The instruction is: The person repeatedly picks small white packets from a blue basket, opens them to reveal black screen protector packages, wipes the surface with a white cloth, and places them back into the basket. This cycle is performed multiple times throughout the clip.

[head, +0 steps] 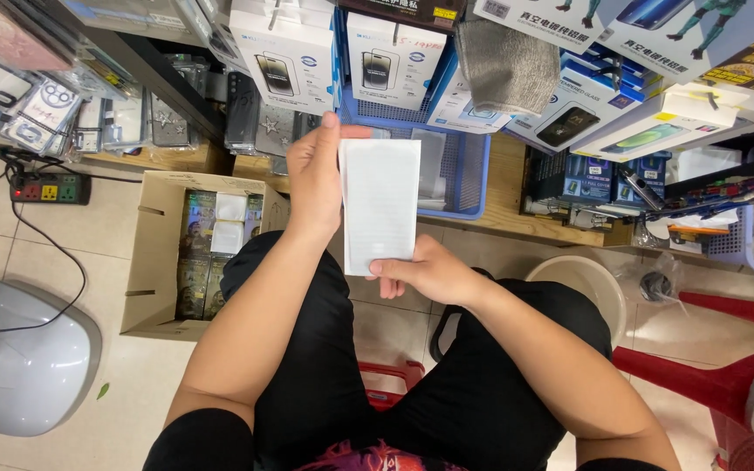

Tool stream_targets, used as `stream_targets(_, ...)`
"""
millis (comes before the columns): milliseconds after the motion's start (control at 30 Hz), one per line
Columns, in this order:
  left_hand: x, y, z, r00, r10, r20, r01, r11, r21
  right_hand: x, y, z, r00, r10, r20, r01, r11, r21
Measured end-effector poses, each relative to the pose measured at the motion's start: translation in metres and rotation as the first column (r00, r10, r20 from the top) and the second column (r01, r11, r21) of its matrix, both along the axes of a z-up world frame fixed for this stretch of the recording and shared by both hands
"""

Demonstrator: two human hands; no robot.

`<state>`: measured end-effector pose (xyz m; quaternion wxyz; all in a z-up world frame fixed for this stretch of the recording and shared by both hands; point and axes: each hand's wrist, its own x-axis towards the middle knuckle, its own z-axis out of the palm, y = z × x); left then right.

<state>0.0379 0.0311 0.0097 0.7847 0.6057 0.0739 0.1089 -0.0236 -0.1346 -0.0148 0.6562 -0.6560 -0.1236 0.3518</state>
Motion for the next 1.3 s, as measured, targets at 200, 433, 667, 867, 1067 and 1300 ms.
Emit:
stream_targets(200,-0.01,-0.008,-0.031,0.993,-0.117,-0.008,0.115,0.961,0.253,0.006,-0.006,0.009,0.999,-0.041,0.021,0.041,0.999,0.02)
stream_targets(433,-0.035,-0.026,-0.034,0.971,-0.236,0.032,0.195,0.865,0.463,0.022,-0.019,0.035,0.973,-0.204,0.109,0.207,0.978,-0.018)
stream_targets(667,-0.051,-0.044,-0.026,0.937,-0.349,0.024,0.285,0.803,0.523,0.037,-0.071,-0.033,0.81,-0.543,0.223,0.534,0.839,0.103)
stream_targets(867,-0.047,-0.042,-0.005,0.933,-0.359,0.003,0.315,0.822,0.474,0.036,-0.057,-0.034,0.726,-0.641,0.25,0.611,0.767,0.194)
stream_targets(1067,-0.041,-0.037,-0.002,0.937,-0.348,-0.018,0.331,0.873,0.36,0.031,-0.055,-0.057,0.761,-0.618,0.199,0.592,0.786,0.178)
stream_targets(1300,-0.027,-0.032,-0.032,0.961,-0.272,-0.047,0.271,0.896,0.352,0.027,-0.037,-0.007,0.802,-0.553,0.227,0.546,0.832,0.099)
